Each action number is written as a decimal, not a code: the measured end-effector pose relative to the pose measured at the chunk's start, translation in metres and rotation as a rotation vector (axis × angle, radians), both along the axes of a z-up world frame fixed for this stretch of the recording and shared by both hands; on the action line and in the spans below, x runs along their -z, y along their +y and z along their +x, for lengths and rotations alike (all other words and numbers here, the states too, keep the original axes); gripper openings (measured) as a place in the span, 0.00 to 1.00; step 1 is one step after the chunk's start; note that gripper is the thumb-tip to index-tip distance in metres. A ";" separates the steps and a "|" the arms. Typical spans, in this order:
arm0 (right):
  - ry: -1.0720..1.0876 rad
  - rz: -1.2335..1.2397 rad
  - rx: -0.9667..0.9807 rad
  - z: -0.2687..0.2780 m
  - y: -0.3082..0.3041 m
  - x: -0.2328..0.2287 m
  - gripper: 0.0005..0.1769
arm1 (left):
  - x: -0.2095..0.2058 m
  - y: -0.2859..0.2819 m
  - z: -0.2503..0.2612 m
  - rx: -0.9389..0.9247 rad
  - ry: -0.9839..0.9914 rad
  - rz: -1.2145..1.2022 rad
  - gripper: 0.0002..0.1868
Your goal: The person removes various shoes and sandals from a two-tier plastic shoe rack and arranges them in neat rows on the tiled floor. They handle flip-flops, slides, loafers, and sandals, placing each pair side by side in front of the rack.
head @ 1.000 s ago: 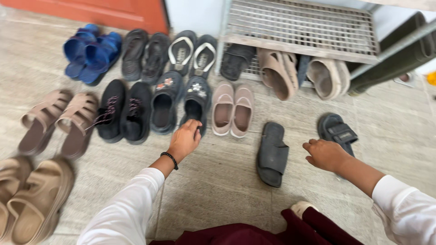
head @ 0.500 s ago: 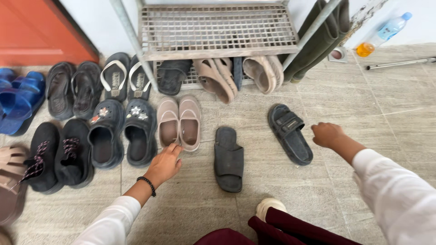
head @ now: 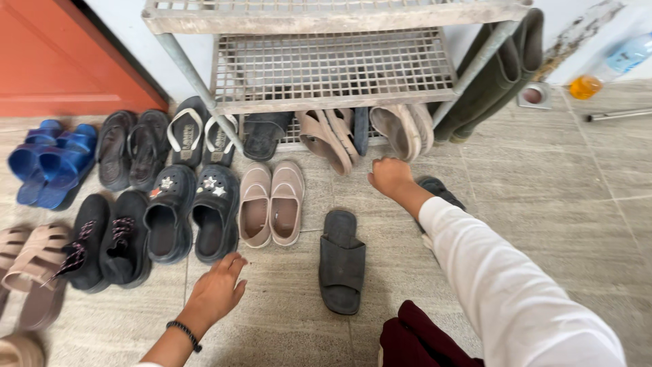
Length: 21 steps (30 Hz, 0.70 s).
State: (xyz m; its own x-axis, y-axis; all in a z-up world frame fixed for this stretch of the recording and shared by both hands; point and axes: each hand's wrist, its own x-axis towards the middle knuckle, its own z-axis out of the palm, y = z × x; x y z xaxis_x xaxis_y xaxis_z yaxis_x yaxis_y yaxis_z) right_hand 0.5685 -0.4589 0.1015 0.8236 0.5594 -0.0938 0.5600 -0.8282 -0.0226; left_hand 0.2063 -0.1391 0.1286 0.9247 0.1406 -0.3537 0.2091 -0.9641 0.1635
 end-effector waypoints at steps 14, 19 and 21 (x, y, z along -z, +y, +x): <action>0.268 0.106 0.308 0.021 0.107 0.041 0.36 | -0.004 0.013 -0.127 -0.203 0.135 0.027 0.26; 0.445 0.426 0.356 0.003 0.113 0.057 0.27 | -0.012 0.005 -0.119 -0.163 0.209 0.005 0.26; 0.630 0.810 0.413 -0.010 0.114 0.060 0.26 | -0.019 0.001 -0.110 -0.133 0.189 -0.014 0.25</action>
State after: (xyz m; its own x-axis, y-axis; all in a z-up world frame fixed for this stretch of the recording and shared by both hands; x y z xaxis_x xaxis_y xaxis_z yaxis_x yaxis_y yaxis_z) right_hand 0.5585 -0.3449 0.0412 0.8947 0.3377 -0.2925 -0.0588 -0.5600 -0.8264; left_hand 0.0962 -0.1377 0.1476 0.8154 0.2506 -0.5218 0.3623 -0.9240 0.1226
